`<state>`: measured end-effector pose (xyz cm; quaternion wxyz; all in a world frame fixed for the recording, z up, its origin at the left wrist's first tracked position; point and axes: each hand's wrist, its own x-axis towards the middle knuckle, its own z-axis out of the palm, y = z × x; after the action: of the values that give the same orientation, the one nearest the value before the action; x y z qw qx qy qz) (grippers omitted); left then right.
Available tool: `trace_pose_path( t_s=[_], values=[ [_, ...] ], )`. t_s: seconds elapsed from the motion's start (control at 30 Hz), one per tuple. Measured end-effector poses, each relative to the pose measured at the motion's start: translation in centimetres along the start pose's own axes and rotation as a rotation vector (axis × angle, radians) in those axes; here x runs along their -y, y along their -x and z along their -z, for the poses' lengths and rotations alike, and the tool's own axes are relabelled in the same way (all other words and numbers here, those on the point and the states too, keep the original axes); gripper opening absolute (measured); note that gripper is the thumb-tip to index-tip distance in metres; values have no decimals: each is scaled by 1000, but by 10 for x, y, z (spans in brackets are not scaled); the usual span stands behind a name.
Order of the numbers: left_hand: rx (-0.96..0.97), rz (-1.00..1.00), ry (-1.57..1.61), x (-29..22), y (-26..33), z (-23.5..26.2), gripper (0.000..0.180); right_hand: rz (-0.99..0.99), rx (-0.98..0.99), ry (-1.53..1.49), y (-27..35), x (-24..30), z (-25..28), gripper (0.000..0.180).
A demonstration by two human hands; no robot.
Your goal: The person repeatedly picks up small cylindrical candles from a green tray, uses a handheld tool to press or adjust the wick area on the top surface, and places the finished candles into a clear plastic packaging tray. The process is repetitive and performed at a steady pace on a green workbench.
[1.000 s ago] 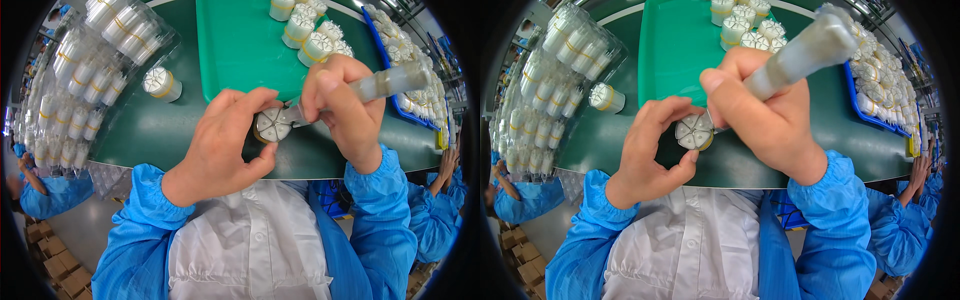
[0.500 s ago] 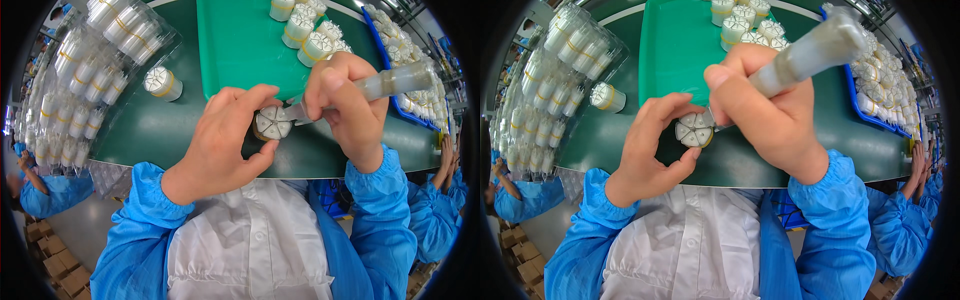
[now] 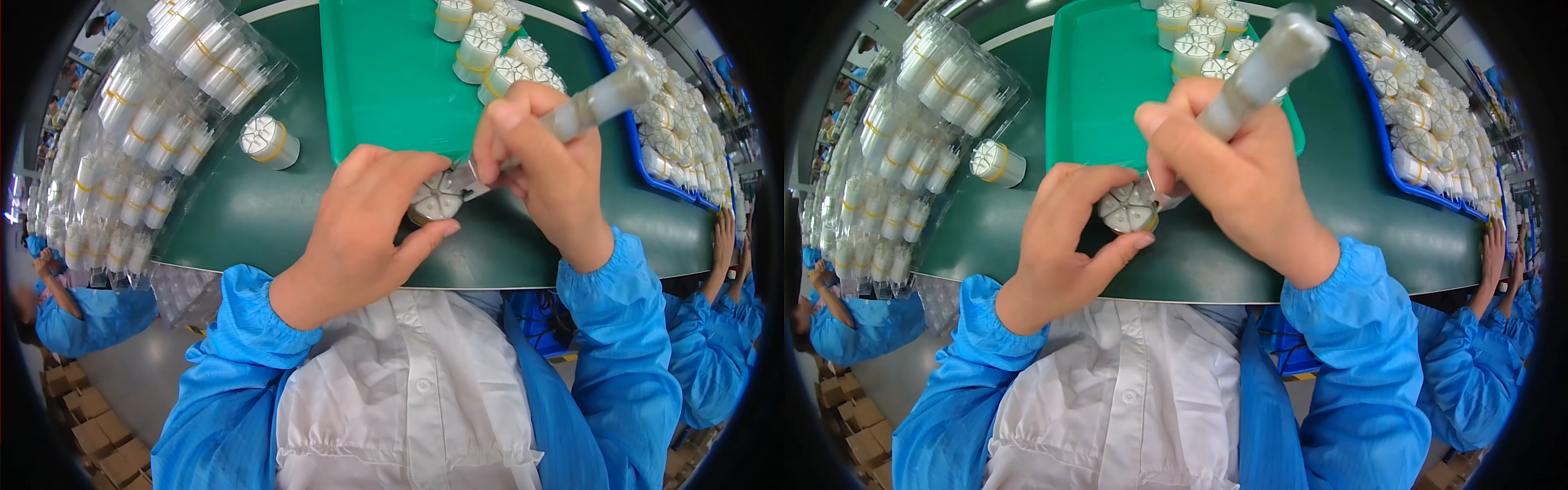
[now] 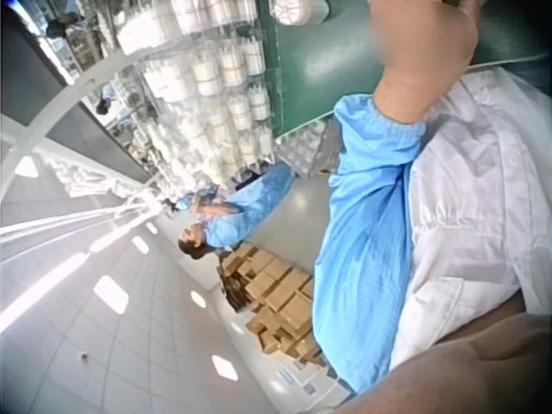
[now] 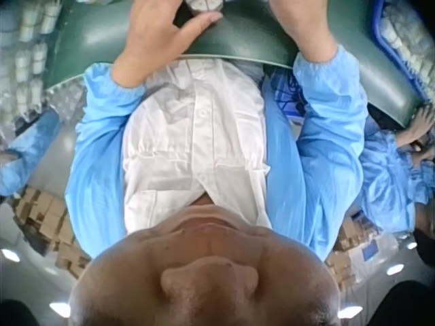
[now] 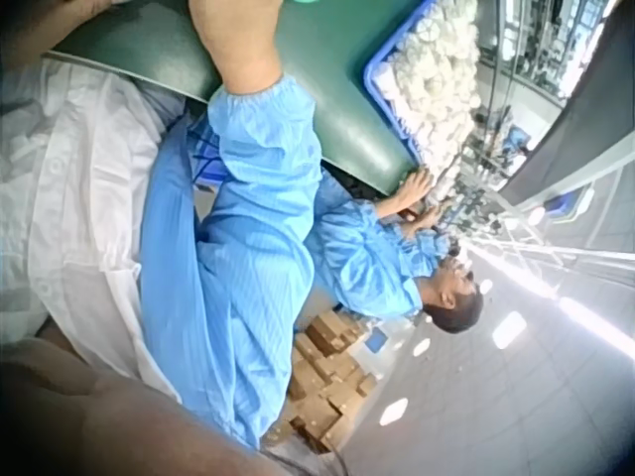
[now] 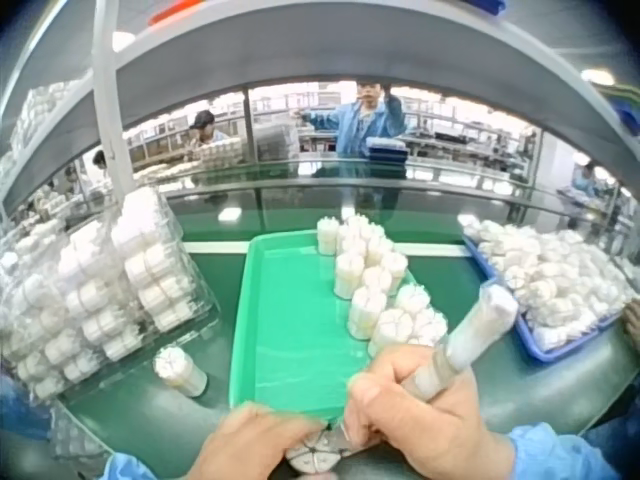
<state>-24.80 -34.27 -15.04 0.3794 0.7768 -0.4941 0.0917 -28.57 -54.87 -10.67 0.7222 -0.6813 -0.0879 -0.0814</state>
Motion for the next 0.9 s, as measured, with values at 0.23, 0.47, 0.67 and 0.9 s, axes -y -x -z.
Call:
trace_pose_path(
  t_s=[0.23,0.47,0.67,0.9],
  values=[
    [-144,432,815,-16,18,33,56,32,-82,13,-1,-7,2,31],
    [-188,562,-313,2,49,96,64,69,-20,105,8,-1,-6,26],
    [-76,436,-563,20,18,93,60,127,10,154,12,-14,-3,26],
    [-49,322,-511,26,17,109,41,77,23,173,11,-7,-6,24]
  ],
)
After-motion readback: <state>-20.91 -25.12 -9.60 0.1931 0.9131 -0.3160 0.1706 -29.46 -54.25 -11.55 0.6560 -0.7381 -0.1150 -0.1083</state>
